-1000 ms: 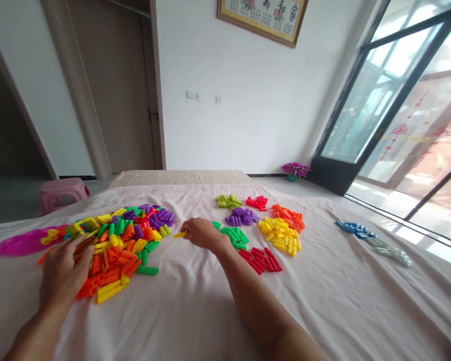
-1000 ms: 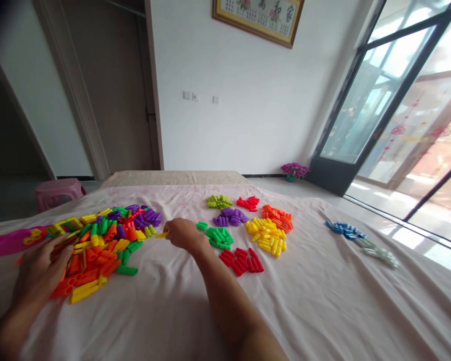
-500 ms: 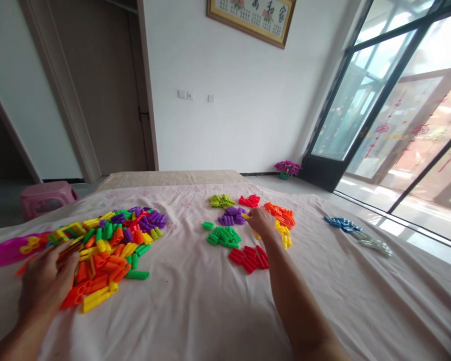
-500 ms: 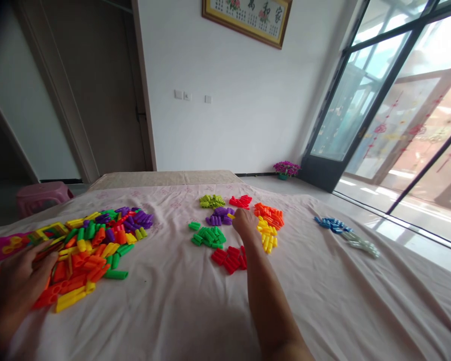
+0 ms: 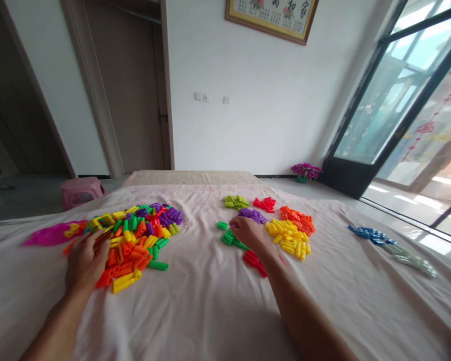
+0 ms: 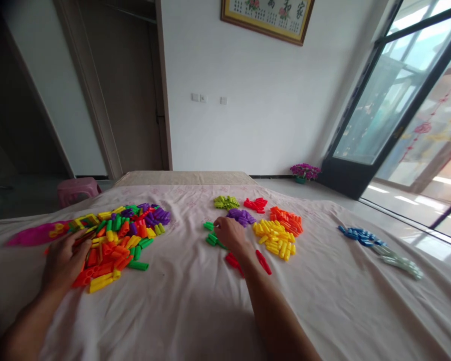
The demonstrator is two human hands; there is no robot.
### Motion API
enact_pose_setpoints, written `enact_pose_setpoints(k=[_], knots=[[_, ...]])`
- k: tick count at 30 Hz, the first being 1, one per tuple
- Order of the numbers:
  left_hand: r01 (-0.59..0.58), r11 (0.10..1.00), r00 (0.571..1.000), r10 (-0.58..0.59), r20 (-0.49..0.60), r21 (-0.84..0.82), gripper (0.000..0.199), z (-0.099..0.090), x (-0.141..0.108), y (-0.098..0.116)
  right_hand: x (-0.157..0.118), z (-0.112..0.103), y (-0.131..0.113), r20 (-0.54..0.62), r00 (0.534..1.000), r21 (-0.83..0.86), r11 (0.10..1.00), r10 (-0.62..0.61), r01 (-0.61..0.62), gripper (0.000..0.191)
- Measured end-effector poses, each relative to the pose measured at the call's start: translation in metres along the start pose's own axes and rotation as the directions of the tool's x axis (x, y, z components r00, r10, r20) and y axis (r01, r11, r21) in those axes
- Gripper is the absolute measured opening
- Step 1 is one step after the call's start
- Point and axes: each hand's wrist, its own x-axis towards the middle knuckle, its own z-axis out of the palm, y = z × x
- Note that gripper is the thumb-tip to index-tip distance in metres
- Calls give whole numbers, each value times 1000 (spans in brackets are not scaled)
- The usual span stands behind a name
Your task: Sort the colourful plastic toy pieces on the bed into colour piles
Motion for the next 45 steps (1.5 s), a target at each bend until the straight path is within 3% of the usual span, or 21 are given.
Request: enact_pose_setpoints(k=[3,6,12,14,18,25,31,36,39,45], knots=[[3,1000,1000,-4,-22,-26,54,-1,-2,3,-3,27,-52,82,957,156,952,-278,263,25],[14,999,999,-16,-29,-53,51,-3,-3,7,-2,60,-92,121,898,272,885,-422,379,26],[40,995,999,-41,-12,-95,47,-7,-3,12,15,112,-132,14,843,292,808,-538,511,37],[46,995,999,-47,-12,-94,49,-7,-3,13,20,120,-138,26,833,240,812,-552,531,40],[49,994,999,-51,-16,-94,48,-7,-3,13,21,124,-145,7,857,144,849,-515,509,46],[62,995,998,-63,-6,-81,51,-7,-3,13,10,123,-138,-96,880,161,865,-465,475,21],[66,994,998,-67,-2,-81,51,-9,-4,16,7,124,-137,-53,859,206,836,-509,508,43],[41,998,999,-41,1,-54,52,-9,-3,13,9,126,-138,-44,866,187,847,-499,497,41],[30,999,1000,-30,1,-28,53,-6,-2,10,14,106,-129,-33,885,154,873,-464,463,40],[40,999,999,-40,3,-21,54,-4,-2,8,29,25,-78,97,939,113,941,-330,319,39]])
